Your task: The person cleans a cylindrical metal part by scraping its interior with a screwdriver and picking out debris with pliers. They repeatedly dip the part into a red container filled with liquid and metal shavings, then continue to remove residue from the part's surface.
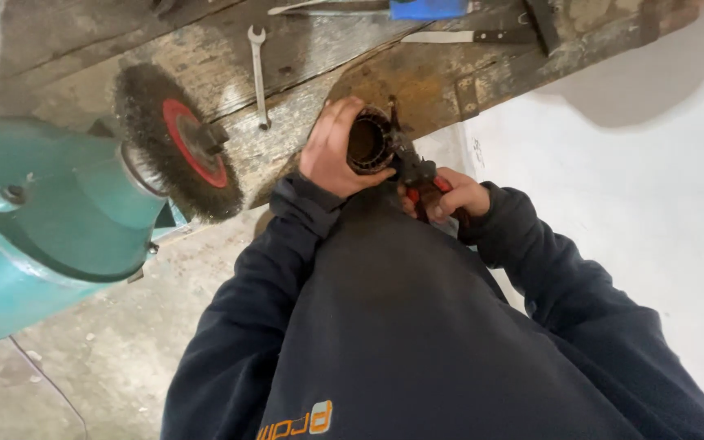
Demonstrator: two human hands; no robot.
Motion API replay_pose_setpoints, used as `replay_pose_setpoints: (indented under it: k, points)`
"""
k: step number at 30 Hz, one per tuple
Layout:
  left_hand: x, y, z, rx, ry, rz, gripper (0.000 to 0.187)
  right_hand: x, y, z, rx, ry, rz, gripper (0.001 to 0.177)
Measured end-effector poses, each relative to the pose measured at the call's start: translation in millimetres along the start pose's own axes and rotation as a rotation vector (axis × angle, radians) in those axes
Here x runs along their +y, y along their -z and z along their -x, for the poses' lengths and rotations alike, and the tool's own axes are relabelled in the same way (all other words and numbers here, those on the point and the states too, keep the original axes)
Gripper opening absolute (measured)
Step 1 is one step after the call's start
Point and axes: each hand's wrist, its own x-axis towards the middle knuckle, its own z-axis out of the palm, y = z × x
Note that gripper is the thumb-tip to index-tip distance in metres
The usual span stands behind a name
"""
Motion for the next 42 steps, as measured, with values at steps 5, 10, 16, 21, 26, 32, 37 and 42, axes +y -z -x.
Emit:
replay_pose_setpoints:
  k: [5,10,16,21,26,32,37,42]
  points:
    - [2,-4,-1,0.016,-0.051,-0.029,0.097,13,29,34,-0.221,-0.105,-0.167,0.061]
    - [-7,-4,-8,0.043,-0.058,-0.036,0.097,-49,-19,53,-0.38,-0.104,0.331,0.056]
    - [43,21,-1,0.14,-0.013,-0.2,0.101,-75,5,51,-0.135,-0.083,0.743,0.053]
    - [97,23,20,0.181,0.2,0.503,0.067,-84,45,23,-0.501,-0.212,0.316,0.06]
    - [100,-31,34,0.362,0.292,1.135,0.04,-108,59,-22,-0.78,-0.479,0.292,0.069]
    - [123,-37,95,1.041,0.314,0.935,0.021,-148,23,-47,-0.866,-0.667,0.627,0.087]
    - [63,-114,208,1.379,0.549,0.683,0.02,-138,25,-58,-0.982,-0.659,0.754,0.083]
    - [-48,-284,372,1.928,1.073,0.644,0.029,-114,37,-63,-0.727,-0.584,0.88,0.077]
